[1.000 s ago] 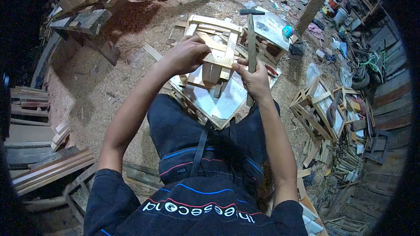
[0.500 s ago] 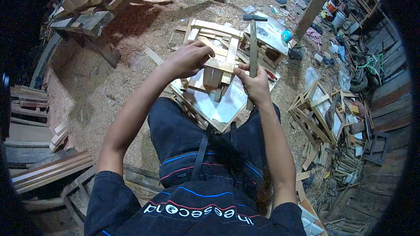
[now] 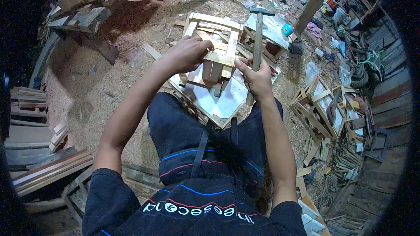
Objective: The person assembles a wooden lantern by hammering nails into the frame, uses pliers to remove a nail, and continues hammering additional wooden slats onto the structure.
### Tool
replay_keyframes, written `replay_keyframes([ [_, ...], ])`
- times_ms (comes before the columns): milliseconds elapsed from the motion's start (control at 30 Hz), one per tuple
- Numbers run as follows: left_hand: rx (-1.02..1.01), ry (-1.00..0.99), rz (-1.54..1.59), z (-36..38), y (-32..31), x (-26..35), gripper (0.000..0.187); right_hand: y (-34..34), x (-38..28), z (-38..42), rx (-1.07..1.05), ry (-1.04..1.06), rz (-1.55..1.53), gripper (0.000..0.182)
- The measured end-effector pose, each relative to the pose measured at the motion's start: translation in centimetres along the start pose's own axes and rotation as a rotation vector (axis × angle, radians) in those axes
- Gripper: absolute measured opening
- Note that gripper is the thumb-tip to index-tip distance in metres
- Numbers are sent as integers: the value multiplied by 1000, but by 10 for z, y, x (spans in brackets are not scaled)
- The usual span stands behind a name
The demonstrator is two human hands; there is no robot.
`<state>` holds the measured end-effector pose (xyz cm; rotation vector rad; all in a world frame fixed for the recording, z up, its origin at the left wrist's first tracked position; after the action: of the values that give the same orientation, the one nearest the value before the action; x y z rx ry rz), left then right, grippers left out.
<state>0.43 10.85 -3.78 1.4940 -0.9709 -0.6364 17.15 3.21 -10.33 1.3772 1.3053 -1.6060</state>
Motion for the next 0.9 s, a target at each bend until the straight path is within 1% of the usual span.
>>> replay_keyframes([
  [100,-26,-34,-74,-4,1,2,26,0,-1,2,19,-57,25,37],
  [167,-48,-67,-42,-4,4,6,21,-2,-5,3,16,-55,61,36],
  [233,-25,-61,2,1,6,3,20,-6,-2,3,13,-57,99,36],
  [300,4,-59,41,1,10,2,19,-11,-41,4,121,393,257,34],
  [333,7,-58,32,2,9,3,18,-19,-53,6,120,394,259,34],
  [400,12,-55,20,2,10,4,17,-42,-70,5,35,314,362,35],
  [433,0,-40,63,2,10,3,17,-54,-72,3,-29,346,336,36],
  [467,-10,-25,104,1,11,2,17,-57,-73,1,-29,349,336,36],
  [533,-1,-35,92,0,9,2,17,-69,-62,-5,-91,217,542,35],
  [567,5,-42,83,-1,8,2,18,-76,-62,-3,-127,205,541,36],
  [600,10,-42,81,-3,10,2,18,-78,-67,-1,-128,208,543,36],
  [667,-46,-11,72,-5,4,1,17,-91,-76,5,-202,272,712,37],
  [700,-46,-5,76,-6,1,0,17,-92,-75,2,-237,327,717,41],
  [733,-49,-6,16,-7,-4,0,16,-88,-72,-1,-242,319,717,41],
  [767,-53,-6,-45,-8,-8,0,16,-82,-61,-5,-249,211,704,42],
  [800,-59,-2,-38,-7,-9,1,16,-78,-52,-7,-256,103,688,43],
  [833,-65,-3,-58,-7,-8,0,16,-81,-58,-7,-267,167,756,44],
  [900,-76,20,-64,-8,-5,1,15,-81,-57,-9,-254,180,774,44],
])
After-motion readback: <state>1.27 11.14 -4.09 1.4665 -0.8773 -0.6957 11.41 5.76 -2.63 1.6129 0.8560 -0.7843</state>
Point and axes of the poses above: each hand's wrist, its own z-axis away from the middle knuckle, its own y-axis out of the back of the hand, x = y × z, the point moved 10 cm from there along -z, towards the middle knuckle, and after that the axes turned 5 degrees about -z, right-handed, at the moved point
